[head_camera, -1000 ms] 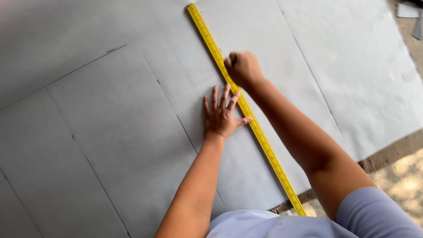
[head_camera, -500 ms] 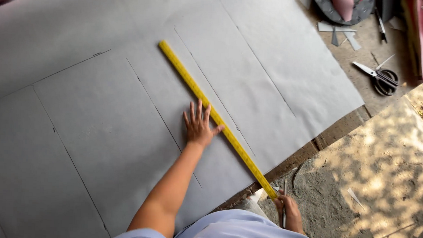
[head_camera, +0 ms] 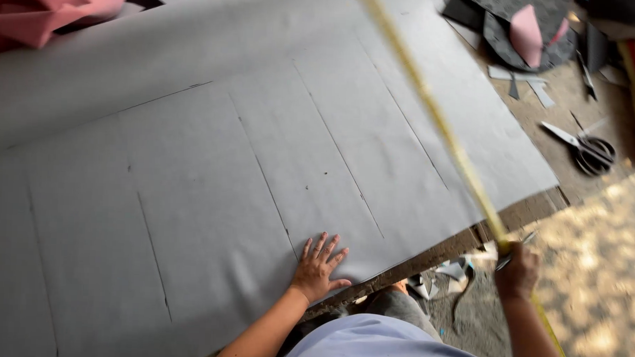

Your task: The person measures and marks a large sheet of gray fabric using a yellow ruler and a black marker. They then use scissors to cut the fabric along the marked lines, separating it into smaller pieces.

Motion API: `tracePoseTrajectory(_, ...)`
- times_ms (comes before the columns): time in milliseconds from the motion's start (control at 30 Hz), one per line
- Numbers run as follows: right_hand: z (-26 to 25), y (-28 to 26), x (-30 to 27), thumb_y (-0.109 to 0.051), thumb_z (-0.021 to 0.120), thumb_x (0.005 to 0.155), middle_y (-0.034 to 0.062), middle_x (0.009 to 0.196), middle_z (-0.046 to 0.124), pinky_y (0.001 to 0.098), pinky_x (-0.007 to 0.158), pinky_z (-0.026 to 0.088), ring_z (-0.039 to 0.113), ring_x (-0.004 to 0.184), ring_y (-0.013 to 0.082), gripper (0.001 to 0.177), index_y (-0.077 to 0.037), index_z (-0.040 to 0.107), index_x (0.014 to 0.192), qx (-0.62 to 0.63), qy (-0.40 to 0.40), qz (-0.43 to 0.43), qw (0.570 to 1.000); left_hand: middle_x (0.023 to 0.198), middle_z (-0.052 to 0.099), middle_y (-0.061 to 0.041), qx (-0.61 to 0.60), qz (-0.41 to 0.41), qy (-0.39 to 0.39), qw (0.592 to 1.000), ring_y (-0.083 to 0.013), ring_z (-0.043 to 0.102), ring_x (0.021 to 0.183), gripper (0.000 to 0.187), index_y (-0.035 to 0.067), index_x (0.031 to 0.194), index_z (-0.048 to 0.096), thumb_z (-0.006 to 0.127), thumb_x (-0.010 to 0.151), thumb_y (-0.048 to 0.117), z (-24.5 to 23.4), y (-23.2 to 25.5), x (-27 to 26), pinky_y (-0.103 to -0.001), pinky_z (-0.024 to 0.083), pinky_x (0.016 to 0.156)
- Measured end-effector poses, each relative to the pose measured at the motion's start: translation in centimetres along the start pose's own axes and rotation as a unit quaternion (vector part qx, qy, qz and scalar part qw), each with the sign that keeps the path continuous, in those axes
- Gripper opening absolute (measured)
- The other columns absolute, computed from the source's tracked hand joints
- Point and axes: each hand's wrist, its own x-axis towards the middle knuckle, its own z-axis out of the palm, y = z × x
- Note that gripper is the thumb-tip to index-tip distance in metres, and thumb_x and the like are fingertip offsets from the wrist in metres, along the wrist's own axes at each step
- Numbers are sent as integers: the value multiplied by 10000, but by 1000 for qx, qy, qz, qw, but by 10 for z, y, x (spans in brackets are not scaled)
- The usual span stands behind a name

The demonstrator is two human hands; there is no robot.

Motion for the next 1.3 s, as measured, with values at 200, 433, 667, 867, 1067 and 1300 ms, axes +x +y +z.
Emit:
tracePoseTrajectory(200,101,120,169,-242,819,1168,227,1050,643,549,821,455,588,908,482,335,-13,583,1105,131,46,-15,990,1569,474,-118,50,-80,36,995,-359,415,1449,673,225,1418,627,637,901,656,11,21,-8,-614,284,1152)
tracePoseTrajectory(433,160,167,265,-371,887,1098,229,1049,701,501,725,497,651,922,438,411,-23,676,1157,70,-45,12,996,1562,398,-316,218,-645,325,656,-552,322,1459,744,114,1487,480,667,919,556,6,45,-62,-653,350,1095)
tracePoseTrajectory(667,114,135,238,-439,923,1196,228,1020,713,445,725,551,688,858,404,504,24,726,1178,49,0,-93,994,1701,100,-206,43,-893,242,377,-381,134,1556,981,1,1618,162,620,953,556,-4,20,-50,-530,195,1239)
tracePoseTrajectory(867,119,127,244,-370,819,1063,190,996,705,445,731,549,680,839,382,329,-64,719,1135,62,-1,-135,989,1698,16,-276,24,-886,343,312,-436,0,1572,846,24,1630,-25,524,1047,297,12,-9,-28,-595,98,1243)
tracePoseTrajectory(1067,137,150,270,-192,804,807,144,1087,652,518,688,516,644,857,422,350,-142,677,1129,56,-137,-78,986,1612,291,-246,10,-752,613,245,-461,422,1416,800,229,1630,175,285,926,-135,-31,18,-26,-602,427,1097)
tracePoseTrajectory(1300,128,190,245,-131,762,857,125,1003,681,497,720,517,646,868,405,264,-137,645,1094,117,-148,-135,973,1398,602,-184,-233,-761,592,124,-354,643,1260,588,60,1337,588,808,801,-39,-83,76,-70,-386,647,1038)
